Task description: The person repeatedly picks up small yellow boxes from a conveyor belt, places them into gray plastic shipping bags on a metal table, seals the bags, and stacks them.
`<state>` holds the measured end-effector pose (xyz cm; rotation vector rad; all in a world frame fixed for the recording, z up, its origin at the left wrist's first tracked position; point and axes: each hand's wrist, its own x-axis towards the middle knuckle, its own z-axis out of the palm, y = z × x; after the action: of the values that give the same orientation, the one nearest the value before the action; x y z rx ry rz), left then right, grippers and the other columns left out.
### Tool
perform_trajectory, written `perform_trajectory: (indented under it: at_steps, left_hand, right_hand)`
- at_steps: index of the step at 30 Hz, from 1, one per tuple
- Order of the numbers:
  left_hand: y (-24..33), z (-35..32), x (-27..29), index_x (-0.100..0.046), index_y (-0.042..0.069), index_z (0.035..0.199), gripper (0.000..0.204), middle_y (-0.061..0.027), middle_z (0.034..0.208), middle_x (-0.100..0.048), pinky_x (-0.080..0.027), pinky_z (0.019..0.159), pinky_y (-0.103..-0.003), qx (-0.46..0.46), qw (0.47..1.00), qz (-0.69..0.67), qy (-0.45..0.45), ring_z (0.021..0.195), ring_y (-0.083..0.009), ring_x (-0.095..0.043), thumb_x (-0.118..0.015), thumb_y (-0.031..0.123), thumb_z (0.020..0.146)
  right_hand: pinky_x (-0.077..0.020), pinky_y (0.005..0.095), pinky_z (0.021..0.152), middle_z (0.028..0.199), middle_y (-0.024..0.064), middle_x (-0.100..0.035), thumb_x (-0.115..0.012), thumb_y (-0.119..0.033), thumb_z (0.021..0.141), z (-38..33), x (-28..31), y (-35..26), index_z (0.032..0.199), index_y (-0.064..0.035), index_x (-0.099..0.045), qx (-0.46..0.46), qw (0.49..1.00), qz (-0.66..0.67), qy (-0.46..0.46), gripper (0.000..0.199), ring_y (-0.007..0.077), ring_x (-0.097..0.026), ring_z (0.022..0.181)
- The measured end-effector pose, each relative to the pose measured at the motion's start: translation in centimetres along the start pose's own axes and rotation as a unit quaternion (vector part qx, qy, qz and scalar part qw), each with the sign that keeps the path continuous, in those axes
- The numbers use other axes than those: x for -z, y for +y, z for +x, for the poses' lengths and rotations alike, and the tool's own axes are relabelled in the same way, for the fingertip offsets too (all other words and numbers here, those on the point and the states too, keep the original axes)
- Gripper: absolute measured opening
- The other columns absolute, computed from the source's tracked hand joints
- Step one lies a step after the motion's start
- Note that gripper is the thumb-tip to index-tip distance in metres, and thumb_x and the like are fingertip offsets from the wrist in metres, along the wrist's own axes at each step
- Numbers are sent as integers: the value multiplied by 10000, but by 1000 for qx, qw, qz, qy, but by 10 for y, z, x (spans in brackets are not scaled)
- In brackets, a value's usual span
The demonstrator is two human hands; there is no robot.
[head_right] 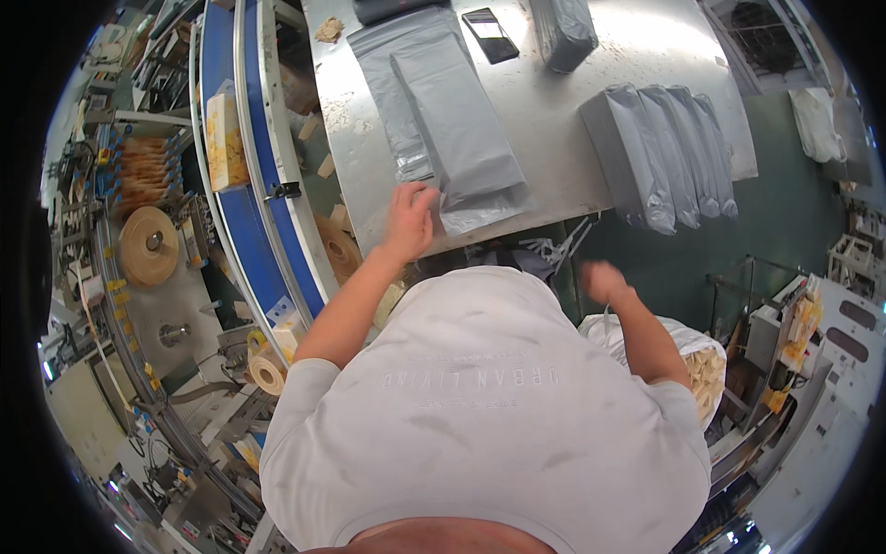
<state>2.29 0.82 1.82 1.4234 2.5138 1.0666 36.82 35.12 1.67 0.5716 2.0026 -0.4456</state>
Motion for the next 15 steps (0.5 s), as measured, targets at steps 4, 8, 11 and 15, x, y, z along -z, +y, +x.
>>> perform_trajectory:
  at_steps: [4, 8, 11, 15]
  left_hand:
    - [-3, 30, 15, -672, 81, 1288, 425, -114, 1522, -539, -415, 1180, -464, -283, 945, 139, -88, 1459, -290, -480, -689, 87, 863]
    - [-10, 53, 10, -714, 29, 1213, 372, -116, 1521, -561, -401, 1222, -437, -392, 893, 190, -111, 1490, -282, -470, -677, 128, 856]
    - [-9, 55, 21, -692, 7, 1100, 286, -130, 1442, -609, -400, 1236, -421, -364, 899, 180, -162, 1452, -287, -503, -665, 128, 842]
    - [-18, 41, 19, -641, 30, 956, 133, -137, 1227, -679, -497, 1104, -425, -209, 972, 25, -102, 1242, -276, -628, -677, 94, 845]
  right_hand:
    - [-494, 439, 1086, 1345, 122, -638, -632, -4, 827, 2, 135, -88, 1268, -78, -659, 323, 801, -82, 497, 447, 342, -591, 1284]
    - [-458, 412, 1148, 1368, 66, -669, -638, 3, 785, 36, 192, -130, 1236, -79, -683, 562, 636, -251, 465, 460, 282, -564, 1366]
    - [-492, 424, 1099, 1279, 43, -714, -669, -35, 774, 69, 198, -127, 1123, -110, -746, 579, 629, -330, 400, 365, 258, -601, 1319]
    - [-539, 368, 910, 1073, 60, -756, -686, -74, 841, 97, 181, -123, 979, -67, -765, 539, 762, 58, 355, 159, 234, -696, 1061]
